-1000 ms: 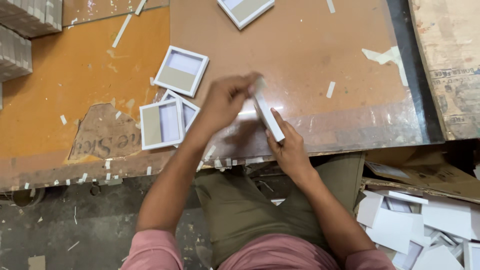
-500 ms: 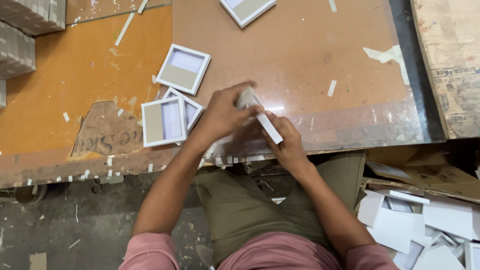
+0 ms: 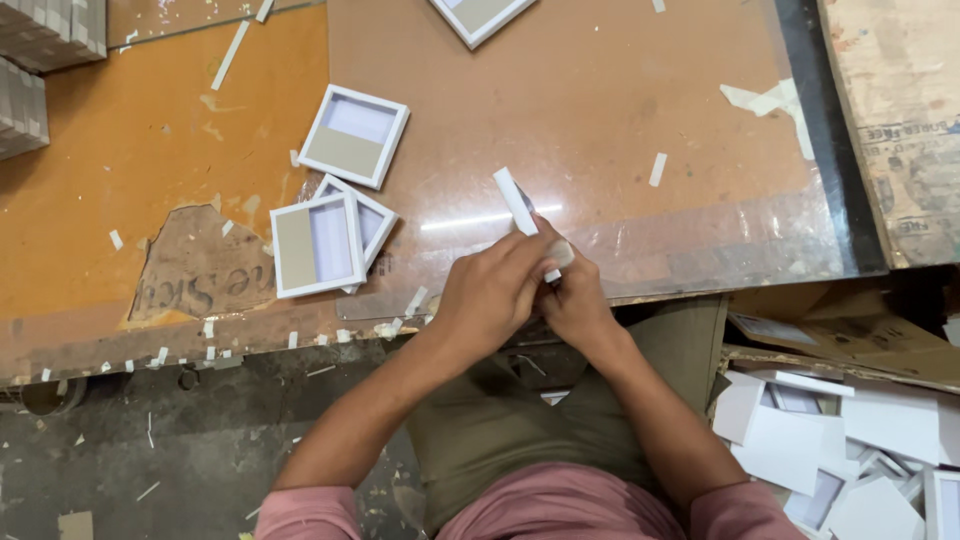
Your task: The person assembles small white picture frames by hand. They pick up frame parts, align them, and press them together on a workbench, then place the completed frames aside.
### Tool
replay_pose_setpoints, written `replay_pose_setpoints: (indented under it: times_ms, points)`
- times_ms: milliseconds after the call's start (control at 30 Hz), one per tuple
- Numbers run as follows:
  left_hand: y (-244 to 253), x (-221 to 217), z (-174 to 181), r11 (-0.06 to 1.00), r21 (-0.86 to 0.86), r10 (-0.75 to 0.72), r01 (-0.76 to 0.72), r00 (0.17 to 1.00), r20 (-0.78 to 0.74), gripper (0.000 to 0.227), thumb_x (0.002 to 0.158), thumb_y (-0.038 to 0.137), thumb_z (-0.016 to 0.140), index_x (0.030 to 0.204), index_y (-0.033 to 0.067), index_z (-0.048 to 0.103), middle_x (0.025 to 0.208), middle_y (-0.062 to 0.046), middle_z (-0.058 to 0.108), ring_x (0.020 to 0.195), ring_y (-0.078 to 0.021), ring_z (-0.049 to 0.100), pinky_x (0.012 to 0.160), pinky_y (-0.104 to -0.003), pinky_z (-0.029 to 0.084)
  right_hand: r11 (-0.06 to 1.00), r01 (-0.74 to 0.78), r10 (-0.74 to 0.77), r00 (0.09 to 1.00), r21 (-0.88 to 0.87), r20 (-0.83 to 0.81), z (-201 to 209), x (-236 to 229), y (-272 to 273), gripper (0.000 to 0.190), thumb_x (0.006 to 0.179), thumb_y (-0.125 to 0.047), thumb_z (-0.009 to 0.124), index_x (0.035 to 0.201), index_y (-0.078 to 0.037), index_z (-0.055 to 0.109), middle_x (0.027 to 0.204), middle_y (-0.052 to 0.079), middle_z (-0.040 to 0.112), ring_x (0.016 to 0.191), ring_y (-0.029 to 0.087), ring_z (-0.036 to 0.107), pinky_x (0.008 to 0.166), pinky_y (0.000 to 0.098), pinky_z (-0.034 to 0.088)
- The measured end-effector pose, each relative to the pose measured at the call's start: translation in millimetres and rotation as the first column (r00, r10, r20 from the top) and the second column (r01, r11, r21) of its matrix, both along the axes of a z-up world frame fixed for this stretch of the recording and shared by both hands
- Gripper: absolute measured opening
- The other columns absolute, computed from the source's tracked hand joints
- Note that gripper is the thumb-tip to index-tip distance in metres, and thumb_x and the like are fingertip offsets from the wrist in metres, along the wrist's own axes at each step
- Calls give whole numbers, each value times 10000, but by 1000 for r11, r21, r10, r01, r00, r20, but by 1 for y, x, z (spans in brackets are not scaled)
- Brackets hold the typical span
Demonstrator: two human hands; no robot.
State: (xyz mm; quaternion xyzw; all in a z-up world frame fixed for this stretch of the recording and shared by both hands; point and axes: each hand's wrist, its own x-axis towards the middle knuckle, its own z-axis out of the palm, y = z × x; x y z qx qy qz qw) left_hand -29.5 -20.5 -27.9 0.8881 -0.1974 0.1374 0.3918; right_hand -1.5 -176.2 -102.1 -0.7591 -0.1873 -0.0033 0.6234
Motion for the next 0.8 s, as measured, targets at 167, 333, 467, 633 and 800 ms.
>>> replay_pose_setpoints:
  times_ms: [167, 333, 467, 633, 800]
  points:
    - [1, 33, 26, 925, 374, 16, -72, 988, 151, 127, 903, 110, 681, 1030, 113, 686, 838, -79, 685, 684, -291, 690, 581, -450, 507, 998, 39, -29, 982, -50, 184, -7, 2, 4, 594, 888, 112, 599, 1466, 7, 514, 1290, 244, 683, 1203, 317, 682, 979, 358, 555]
    - [46, 101, 41, 812, 443, 353, -380, 924, 147, 99, 963, 144, 681, 1045, 100, 712, 835, -130, 698, 726, -325, 687, 590, -453, 512, 995, 34, -7, 960, -92, 279, -10, -7, 6, 551, 919, 60, 620, 1456, 33, 499, 1388, 296, 614, 1284, 427, 626, 1055, 417, 517]
    - [50, 98, 15, 991, 61, 133, -121, 947, -291, 365, 935, 263, 716, 1242, 75, 654, 785, -152, 717, 698, -276, 725, 622, -396, 544, 987, 140, -129, 983, -78, 133, -10, 1, 10, 506, 975, -7, 637, 1467, -10, 522, 1299, 246, 671, 1179, 334, 697, 1010, 378, 548]
    - [26, 64, 19, 995, -63, 39, -72, 909, -416, 688, 740, 400, 874, 1223, 15, 571, 750, -148, 728, 675, -239, 741, 604, -367, 575, 975, -217, 210, 969, 46, 133, 16, 9, -14, 686, 863, -64, 719, 1485, 30, 448, 1525, 309, 505, 1338, 365, 579, 1100, 409, 444]
    - [-5, 16, 40, 981, -62, -194, 186, 966, -172, 611, 835, 315, 837, 1320, 34, 595, 935, -145, 752, 792, -272, 761, 691, -355, 597, 938, -342, 339, 939, 59, 51, 27, 11, -41, 866, 812, -242, 762, 1544, 10, 375, 1598, 245, 440, 1406, 364, 528, 1125, 385, 422]
